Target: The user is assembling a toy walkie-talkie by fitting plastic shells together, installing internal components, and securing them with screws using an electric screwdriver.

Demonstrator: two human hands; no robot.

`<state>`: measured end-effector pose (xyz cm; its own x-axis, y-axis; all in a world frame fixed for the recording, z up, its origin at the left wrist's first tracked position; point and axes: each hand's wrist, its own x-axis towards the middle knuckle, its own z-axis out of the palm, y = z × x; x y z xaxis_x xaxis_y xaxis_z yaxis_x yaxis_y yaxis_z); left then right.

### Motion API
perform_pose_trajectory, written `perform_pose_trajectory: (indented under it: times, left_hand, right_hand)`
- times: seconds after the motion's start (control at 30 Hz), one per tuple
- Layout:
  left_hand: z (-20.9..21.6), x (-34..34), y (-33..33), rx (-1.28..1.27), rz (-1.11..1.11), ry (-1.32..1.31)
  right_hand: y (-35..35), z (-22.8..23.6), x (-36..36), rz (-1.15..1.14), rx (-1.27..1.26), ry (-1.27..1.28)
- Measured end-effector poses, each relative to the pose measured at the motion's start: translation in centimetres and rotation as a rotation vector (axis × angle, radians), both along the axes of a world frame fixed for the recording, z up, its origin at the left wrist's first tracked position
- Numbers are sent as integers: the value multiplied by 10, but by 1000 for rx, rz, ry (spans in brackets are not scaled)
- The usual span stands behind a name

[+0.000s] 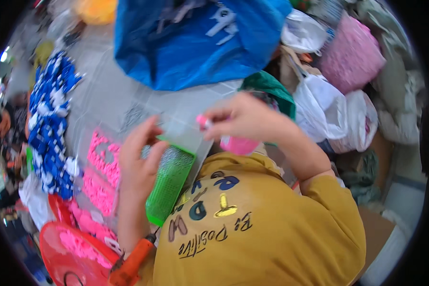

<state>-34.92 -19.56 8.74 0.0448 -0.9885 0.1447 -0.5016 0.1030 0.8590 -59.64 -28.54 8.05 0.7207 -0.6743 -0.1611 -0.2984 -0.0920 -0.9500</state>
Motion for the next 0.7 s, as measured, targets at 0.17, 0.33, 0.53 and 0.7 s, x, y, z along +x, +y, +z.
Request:
perform_pose_trajectory:
  times: [0.17,0.33,0.53,0.7]
  left_hand:
    - [-5,32,13,1,114,-17]
    - [-25,44,29,69,105,-52]
    - [-28,37,25,118,59,-177]
    - [-28,45,31,64,133,-181]
  right_hand:
    - [-42,-56,-102,-655,51,-7]
    - [-39,-204,-168,-885,43,414]
    - [-54,-283,-174,-1169,-78,626]
    - [-82,-126,-91,-1106,-888,104]
